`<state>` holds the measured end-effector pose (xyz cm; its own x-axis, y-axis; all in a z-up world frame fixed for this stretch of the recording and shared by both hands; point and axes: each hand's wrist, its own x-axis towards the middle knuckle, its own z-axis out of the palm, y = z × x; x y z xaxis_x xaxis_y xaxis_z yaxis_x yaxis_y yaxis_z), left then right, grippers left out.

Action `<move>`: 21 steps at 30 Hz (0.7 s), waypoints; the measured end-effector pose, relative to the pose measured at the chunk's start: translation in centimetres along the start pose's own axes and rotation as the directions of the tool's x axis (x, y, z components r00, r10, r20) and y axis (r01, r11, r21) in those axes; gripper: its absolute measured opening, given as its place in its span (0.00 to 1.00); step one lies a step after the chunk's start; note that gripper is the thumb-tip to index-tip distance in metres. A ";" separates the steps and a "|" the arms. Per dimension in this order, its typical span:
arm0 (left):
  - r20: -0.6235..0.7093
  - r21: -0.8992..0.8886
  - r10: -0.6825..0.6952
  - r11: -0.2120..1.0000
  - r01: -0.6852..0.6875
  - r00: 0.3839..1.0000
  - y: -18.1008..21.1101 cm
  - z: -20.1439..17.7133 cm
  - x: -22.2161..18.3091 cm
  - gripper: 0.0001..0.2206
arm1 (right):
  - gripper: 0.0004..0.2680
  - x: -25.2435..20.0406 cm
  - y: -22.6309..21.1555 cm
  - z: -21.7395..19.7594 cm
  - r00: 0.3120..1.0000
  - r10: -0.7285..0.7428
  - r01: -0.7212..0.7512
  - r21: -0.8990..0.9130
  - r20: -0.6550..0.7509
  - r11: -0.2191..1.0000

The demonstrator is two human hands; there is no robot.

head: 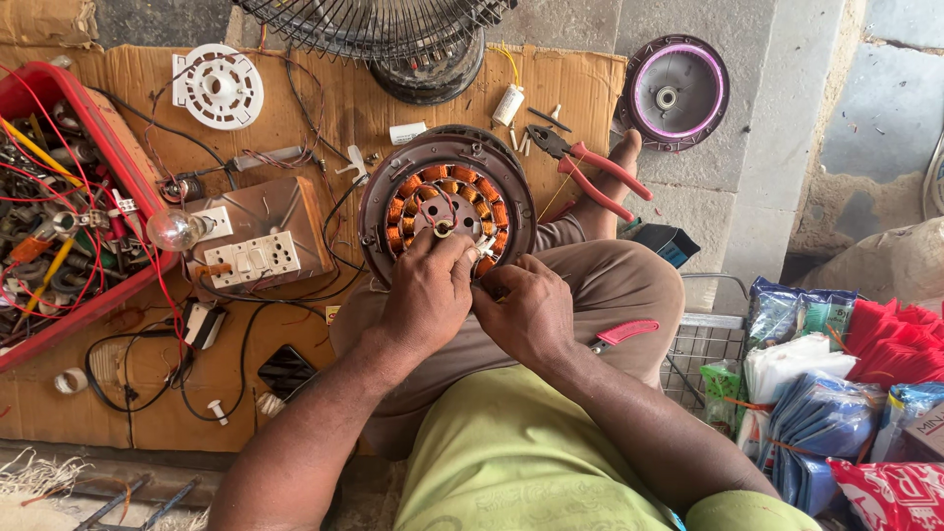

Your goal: The person is repairing an electrical motor stator. They are sitting on the floor, using a soldering iron to connect wires to the copper windings of the stator. They also use pliers to cut and manipulate the wires.

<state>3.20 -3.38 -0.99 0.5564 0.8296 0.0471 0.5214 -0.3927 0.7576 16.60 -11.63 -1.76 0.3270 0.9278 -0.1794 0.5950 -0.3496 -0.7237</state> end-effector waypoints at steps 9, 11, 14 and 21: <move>-0.005 0.014 0.009 1.000 -0.009 1.000 -0.1 0.0 0.1 0.05 | 0.05 -1.0 2.1 -0.9 0.989 -0.144 0.143 0.329 -0.023 0.933; 0.003 0.016 0.002 1.000 -0.002 1.000 -0.1 0.1 0.0 0.05 | 0.04 -1.3 2.5 -0.6 0.945 -0.295 0.327 0.415 -0.142 0.849; 0.005 0.015 0.000 1.000 0.000 1.000 -0.1 0.1 0.0 0.04 | 0.04 -1.4 2.5 0.2 0.997 -0.073 0.051 0.768 -0.006 0.639; -0.021 0.074 0.021 0.997 -0.020 1.000 -0.4 0.4 -0.2 0.05 | 0.02 0.6 2.0 0.4 0.950 0.053 -0.309 0.951 0.309 -0.004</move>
<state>3.15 -3.52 -1.49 0.5536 0.8292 0.0768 0.5568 -0.4371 0.7063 17.70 -11.73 -3.56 0.1153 0.9029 -0.4140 -0.8015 -0.1616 -0.5757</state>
